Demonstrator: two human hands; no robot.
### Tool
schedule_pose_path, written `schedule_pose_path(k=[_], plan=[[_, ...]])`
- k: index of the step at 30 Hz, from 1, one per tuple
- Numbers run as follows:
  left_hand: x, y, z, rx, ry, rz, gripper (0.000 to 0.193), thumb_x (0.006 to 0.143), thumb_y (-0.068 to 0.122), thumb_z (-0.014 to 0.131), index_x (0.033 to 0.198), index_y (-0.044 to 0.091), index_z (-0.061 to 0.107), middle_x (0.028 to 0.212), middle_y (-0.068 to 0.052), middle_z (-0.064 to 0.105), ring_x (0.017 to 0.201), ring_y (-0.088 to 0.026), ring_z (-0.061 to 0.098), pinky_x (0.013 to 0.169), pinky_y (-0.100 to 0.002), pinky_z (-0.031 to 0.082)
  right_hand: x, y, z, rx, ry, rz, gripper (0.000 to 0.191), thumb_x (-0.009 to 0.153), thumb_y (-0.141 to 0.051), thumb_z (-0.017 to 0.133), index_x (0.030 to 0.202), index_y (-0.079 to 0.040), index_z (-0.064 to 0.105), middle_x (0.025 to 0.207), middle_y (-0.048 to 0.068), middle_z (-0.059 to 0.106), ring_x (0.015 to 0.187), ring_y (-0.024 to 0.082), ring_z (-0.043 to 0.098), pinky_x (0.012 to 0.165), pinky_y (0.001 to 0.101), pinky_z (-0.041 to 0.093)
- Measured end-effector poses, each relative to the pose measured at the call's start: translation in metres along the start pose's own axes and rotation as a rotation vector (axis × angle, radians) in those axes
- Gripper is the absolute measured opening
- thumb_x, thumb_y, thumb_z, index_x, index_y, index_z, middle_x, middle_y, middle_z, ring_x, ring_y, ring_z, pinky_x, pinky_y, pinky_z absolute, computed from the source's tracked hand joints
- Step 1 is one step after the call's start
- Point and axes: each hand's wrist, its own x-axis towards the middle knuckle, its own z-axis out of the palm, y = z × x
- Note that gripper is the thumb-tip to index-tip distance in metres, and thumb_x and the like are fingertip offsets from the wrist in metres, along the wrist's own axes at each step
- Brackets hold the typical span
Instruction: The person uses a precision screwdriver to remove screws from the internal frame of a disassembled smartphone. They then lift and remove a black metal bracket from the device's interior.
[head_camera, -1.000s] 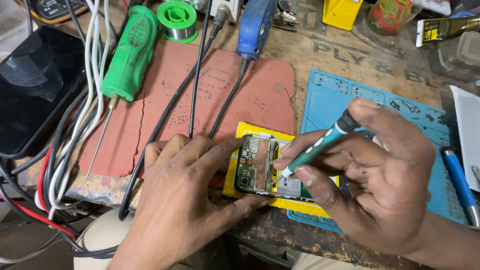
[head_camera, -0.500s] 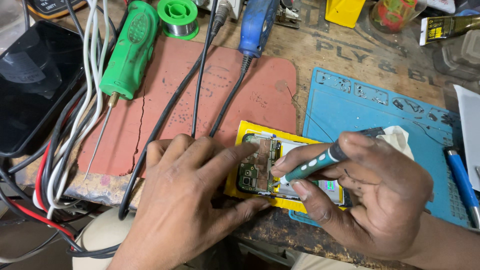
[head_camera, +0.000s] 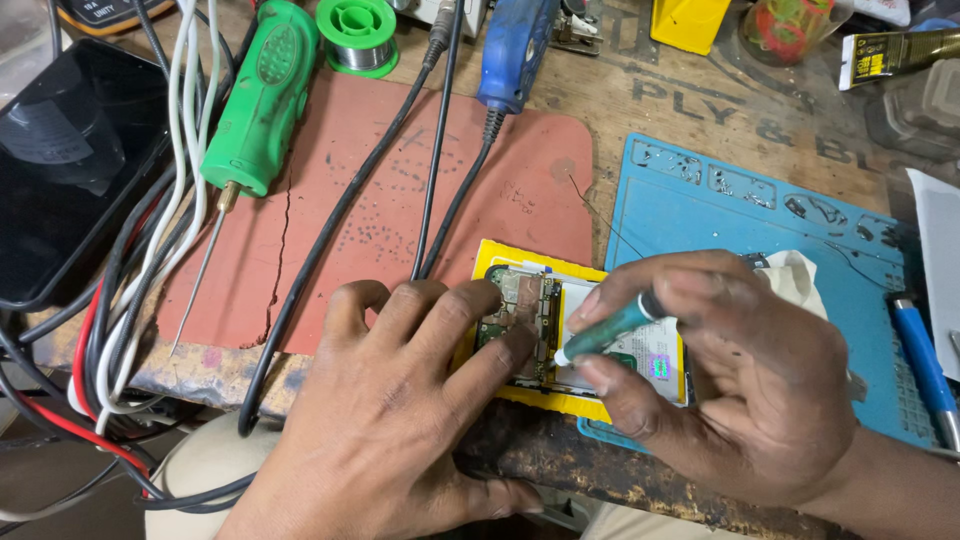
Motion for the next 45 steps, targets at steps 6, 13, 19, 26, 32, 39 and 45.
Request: schedule_pose_path(k=[6, 13, 19, 26, 32, 39, 45], plan=[[-0.003, 0.0, 0.007, 0.141, -0.106, 0.029, 0.085, 0.048, 0.054, 0.084, 0.119, 0.012, 0.062, 0.149, -0.01, 0.05, 0.125, -0.036, 0.05, 0.091, -0.058, 0.036, 0.001, -0.001, 0.001, -0.071, -0.008, -0.048, 0.082, 0.09, 0.0, 0.079, 0.156, -0.029, 0.04, 0.132, 0.011, 0.06, 0.119, 0.02, 0.072, 0.088, 0.0297, 0.067], [-0.006, 0.001, 0.01, 0.171, -0.011, 0.061, 0.083, 0.049, 0.052, 0.083, 0.121, 0.014, 0.063, 0.143, -0.008, 0.052, 0.124, -0.034, 0.05, 0.093, -0.058, 0.036, 0.004, -0.001, 0.003, -0.023, -0.03, -0.086, 0.081, 0.092, 0.006, 0.071, 0.156, -0.029, 0.037, 0.133, 0.014, 0.061, 0.118, 0.019, 0.071, 0.087, 0.0277, 0.067], [-0.007, 0.0, 0.008, 0.151, -0.028, 0.059, 0.081, 0.05, 0.054, 0.083, 0.118, 0.014, 0.063, 0.138, -0.008, 0.053, 0.121, -0.033, 0.05, 0.095, -0.058, 0.036, 0.003, 0.006, 0.002, 0.022, 0.019, -0.019, 0.076, 0.093, 0.005, 0.068, 0.156, -0.026, 0.038, 0.135, 0.019, 0.055, 0.117, 0.023, 0.075, 0.095, 0.0352, 0.068], [-0.007, 0.0, 0.008, 0.161, -0.031, 0.061, 0.08, 0.05, 0.054, 0.083, 0.117, 0.015, 0.064, 0.137, -0.008, 0.053, 0.121, -0.034, 0.05, 0.095, -0.058, 0.036, 0.004, 0.006, -0.002, -0.043, -0.048, -0.032, 0.076, 0.094, 0.0, 0.075, 0.156, -0.022, 0.037, 0.129, 0.013, 0.063, 0.111, 0.018, 0.072, 0.093, 0.0329, 0.066], [-0.006, 0.0, 0.007, 0.143, -0.015, 0.065, 0.08, 0.053, 0.053, 0.082, 0.121, 0.014, 0.064, 0.141, -0.009, 0.052, 0.121, -0.034, 0.05, 0.094, -0.057, 0.036, 0.009, 0.003, 0.002, -0.058, -0.051, -0.076, 0.075, 0.094, 0.0, 0.072, 0.158, -0.018, 0.036, 0.128, 0.015, 0.061, 0.117, 0.02, 0.07, 0.095, 0.0358, 0.064], [-0.006, 0.0, 0.007, 0.148, -0.025, 0.06, 0.076, 0.054, 0.054, 0.081, 0.116, 0.014, 0.063, 0.137, -0.009, 0.052, 0.122, -0.033, 0.05, 0.096, -0.058, 0.036, 0.011, 0.003, -0.001, -0.016, -0.07, -0.106, 0.072, 0.092, 0.005, 0.062, 0.157, -0.014, 0.037, 0.127, 0.016, 0.062, 0.119, 0.025, 0.068, 0.102, 0.038, 0.062], [-0.007, -0.001, 0.008, 0.162, -0.035, 0.065, 0.079, 0.052, 0.054, 0.081, 0.116, 0.014, 0.062, 0.135, -0.008, 0.053, 0.123, -0.033, 0.049, 0.096, -0.058, 0.036, 0.011, 0.003, 0.0, 0.079, 0.011, 0.02, 0.072, 0.097, 0.007, 0.064, 0.156, -0.018, 0.032, 0.128, 0.013, 0.063, 0.115, 0.021, 0.077, 0.089, 0.0304, 0.07]])
